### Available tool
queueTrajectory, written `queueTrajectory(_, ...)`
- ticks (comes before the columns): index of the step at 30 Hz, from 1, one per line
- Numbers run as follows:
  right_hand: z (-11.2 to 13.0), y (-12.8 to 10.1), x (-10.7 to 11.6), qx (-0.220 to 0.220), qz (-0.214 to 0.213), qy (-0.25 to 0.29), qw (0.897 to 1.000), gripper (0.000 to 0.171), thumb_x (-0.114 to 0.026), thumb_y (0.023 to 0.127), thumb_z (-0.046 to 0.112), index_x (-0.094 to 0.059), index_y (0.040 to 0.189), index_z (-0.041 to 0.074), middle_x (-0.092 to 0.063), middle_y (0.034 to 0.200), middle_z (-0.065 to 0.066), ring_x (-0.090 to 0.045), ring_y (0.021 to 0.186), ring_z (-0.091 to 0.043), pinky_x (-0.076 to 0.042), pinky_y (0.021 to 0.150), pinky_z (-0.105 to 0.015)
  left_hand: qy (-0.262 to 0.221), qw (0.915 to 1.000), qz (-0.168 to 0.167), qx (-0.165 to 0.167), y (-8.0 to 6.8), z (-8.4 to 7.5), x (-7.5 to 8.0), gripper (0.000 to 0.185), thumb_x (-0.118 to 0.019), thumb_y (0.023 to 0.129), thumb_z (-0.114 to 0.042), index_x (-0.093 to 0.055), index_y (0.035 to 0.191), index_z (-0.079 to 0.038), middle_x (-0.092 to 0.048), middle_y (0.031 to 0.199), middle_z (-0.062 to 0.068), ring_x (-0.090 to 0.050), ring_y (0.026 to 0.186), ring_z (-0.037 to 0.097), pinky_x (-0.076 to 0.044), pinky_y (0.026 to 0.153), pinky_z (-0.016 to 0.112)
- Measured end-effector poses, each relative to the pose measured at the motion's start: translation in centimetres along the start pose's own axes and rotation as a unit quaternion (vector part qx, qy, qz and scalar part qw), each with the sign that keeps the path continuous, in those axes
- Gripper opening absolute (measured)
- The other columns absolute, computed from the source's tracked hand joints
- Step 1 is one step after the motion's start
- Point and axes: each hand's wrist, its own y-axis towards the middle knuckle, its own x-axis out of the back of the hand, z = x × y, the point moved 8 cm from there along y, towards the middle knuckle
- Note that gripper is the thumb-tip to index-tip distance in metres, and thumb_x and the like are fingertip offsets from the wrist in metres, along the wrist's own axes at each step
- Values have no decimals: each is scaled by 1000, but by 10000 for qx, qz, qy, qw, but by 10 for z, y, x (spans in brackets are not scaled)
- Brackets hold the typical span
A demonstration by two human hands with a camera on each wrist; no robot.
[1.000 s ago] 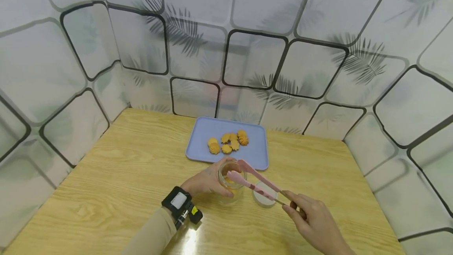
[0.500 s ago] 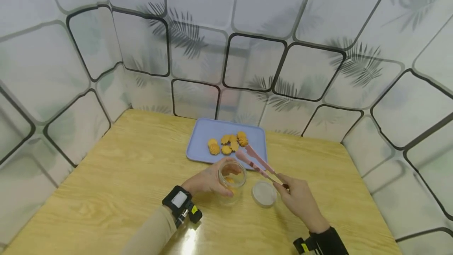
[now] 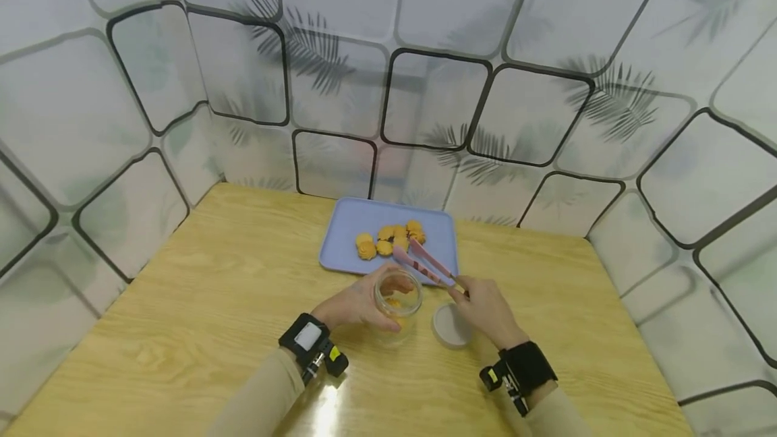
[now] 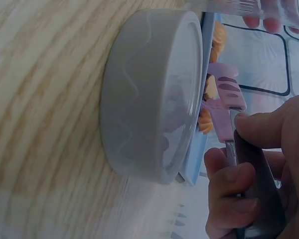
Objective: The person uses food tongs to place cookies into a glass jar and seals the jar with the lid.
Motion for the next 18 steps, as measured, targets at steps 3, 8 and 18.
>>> queueTrajectory(3, 0, 4, 0, -6, 30, -41, 10000, 29, -65, 99, 18, -71, 119, -2, -62, 70, -3, -44, 52, -9, -30, 47, -23, 11, 10000, 35, 1, 1, 0, 0, 85, -88, 75, -1, -41, 144, -17, -54, 144, 19, -51, 135, 26, -44, 111, 50)
queueTrajectory(8, -5, 9, 1, -245, 62, -60, 9997, 38, -65, 99, 21, -67, 127, -5, -66, 75, -5, -48, 54, -11, -34, 48, -26, -35, 10000, 69, 1, 1, -1, 0, 84, -88, 75, -1, -41, 143, -17, -54, 145, 18, -50, 136, 27, -43, 112, 52)
queueTrajectory(18, -9, 15, -2, -200, 129, -189, 9995, 33, -63, 99, 19, -69, 124, -2, -60, 74, -4, -44, 54, -13, -31, 48, -26, -169, 9998, 132, -62, 1, 1, 0, 83, -87, 75, 1, -41, 143, -16, -55, 143, 14, -50, 135, 26, -42, 112, 54)
